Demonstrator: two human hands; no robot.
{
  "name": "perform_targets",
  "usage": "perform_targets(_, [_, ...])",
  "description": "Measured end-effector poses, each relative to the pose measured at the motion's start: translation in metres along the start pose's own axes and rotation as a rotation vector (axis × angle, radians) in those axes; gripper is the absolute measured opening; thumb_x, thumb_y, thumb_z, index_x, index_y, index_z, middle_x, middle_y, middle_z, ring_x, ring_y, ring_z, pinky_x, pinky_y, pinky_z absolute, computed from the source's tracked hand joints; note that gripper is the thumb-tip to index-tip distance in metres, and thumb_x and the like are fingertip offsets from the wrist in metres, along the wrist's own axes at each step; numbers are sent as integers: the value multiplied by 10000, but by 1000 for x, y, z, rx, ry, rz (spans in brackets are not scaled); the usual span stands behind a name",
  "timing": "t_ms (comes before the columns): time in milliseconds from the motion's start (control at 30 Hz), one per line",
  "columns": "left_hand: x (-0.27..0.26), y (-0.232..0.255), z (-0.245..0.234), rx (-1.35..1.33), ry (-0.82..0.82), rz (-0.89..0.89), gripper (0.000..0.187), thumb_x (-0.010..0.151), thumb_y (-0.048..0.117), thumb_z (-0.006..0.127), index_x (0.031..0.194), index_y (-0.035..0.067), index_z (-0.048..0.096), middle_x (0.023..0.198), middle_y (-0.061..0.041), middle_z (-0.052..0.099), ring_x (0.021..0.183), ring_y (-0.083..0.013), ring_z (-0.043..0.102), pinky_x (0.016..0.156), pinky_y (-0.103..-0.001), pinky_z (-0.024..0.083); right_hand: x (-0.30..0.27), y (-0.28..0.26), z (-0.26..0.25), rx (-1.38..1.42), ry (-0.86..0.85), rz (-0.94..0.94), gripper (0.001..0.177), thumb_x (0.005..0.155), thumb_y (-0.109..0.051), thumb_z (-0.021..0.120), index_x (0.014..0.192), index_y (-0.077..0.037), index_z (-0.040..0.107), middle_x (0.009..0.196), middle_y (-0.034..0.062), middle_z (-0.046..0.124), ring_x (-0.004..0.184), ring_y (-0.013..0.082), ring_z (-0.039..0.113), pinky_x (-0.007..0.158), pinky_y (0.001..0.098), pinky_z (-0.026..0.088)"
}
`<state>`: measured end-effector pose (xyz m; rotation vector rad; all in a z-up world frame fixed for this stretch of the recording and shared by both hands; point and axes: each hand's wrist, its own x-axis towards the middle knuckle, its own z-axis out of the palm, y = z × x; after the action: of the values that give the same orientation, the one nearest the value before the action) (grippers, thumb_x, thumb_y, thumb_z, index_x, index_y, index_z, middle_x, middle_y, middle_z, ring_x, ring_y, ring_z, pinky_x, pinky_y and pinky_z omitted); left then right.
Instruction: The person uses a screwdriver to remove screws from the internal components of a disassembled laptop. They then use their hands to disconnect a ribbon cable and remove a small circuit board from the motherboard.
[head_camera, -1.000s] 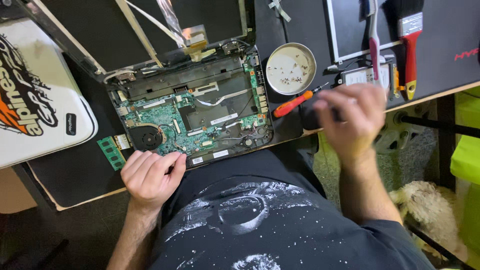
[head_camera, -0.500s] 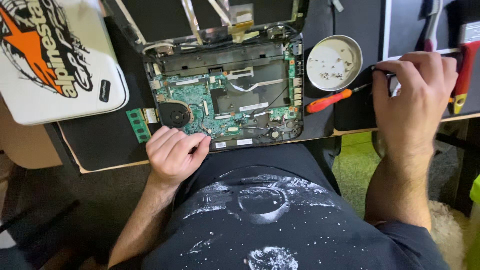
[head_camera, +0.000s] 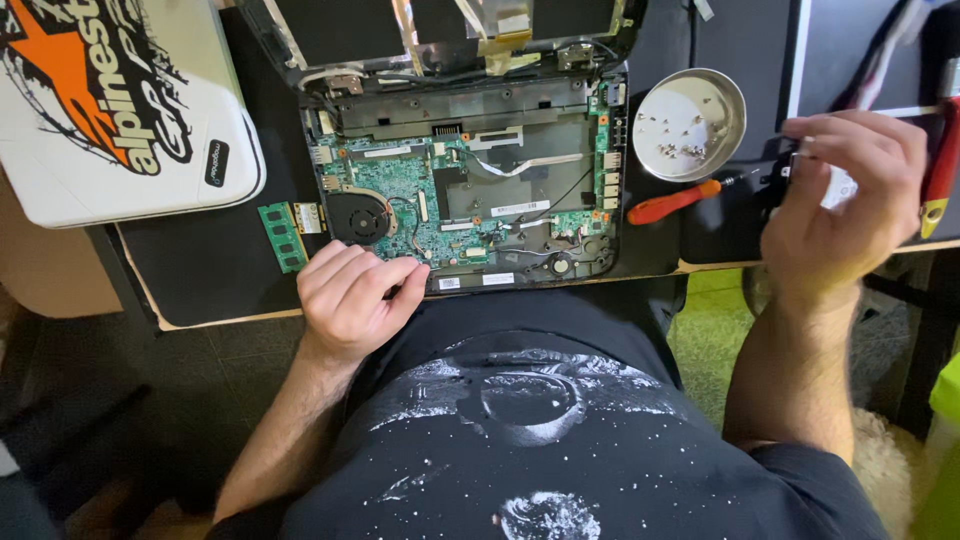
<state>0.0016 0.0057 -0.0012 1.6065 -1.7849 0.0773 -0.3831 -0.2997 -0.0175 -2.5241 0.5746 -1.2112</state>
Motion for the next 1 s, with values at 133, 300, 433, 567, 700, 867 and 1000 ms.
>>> perform_targets(133, [2, 1, 0, -3, 4, -18, 227, 1192, 151, 852, 996, 55, 791, 725, -45, 599, 604, -259, 478, 604, -423, 340, 10, -10, 5, 103, 89, -16, 62, 1447, 101, 504, 1415, 53, 482, 1172, 435, 821, 1126, 576, 743, 1041, 627, 615])
perform_targets(300, [1, -1, 0, -4, -2, -6, 213, 1179, 136, 880, 1010, 62, 773, 751, -48, 604, 625, -275, 497, 627, -433, 363, 12, -12, 19, 141, 308, -134, 190, 1436, -37, 416, 1338, 125, 428, 1127, 531, 720, 994, 684, 762, 909, 745, 682])
perform_targets(433, [2, 0, -1, -7, 20, 5, 227, 1175, 136, 881, 983, 59, 785, 721, -45, 614, 607, -245, 511, 606, -409, 365, 3, -29, 20, -46, 538, 120, 547, 1235, -16, 348, 976, 285, 724, 937, 462, 818, 792, 592, 807, 736, 639, 649])
perform_targets(567, [7, 4, -3, -63, 25, -29, 204, 1165, 117, 878, 993, 35, 808, 779, -77, 675, 649, -278, 574, 632, -430, 430, -4, -54, 15, 325, 455, 126, 130, 1184, 175, 440, 1172, 47, 456, 848, 262, 529, 622, 404, 561, 580, 539, 501])
perform_targets(700, [8, 12, 1, -89, 66, -32, 220, 1150, 186, 876, 968, 69, 844, 795, -67, 805, 682, -198, 732, 636, -362, 566, 24, -114, 18, 500, -203, 372, 263, 1023, 225, 916, 1146, 127, 705, 1045, 244, 892, 935, 333, 940, 724, 413, 750])
perform_targets(867, [63, 45, 13, -439, -44, -102, 290, 1159, 306, 866, 1299, 52, 884, 1039, -129, 852, 887, -350, 855, 801, -499, 722, 43, -154, 48, 344, -574, 653, 121, 1029, -196, 979, 1103, -167, 888, 1004, 33, 958, 795, 278, 914, 679, 431, 689])
perform_targets(1000, [81, 51, 24, -513, -109, -158, 150, 1168, 217, 858, 1142, 79, 806, 991, -97, 796, 844, -367, 827, 736, -496, 696, 28, -152, 65, 395, -347, 286, 228, 1032, -4, 955, 1190, -5, 790, 1069, 100, 931, 702, 307, 841, 660, 469, 713])
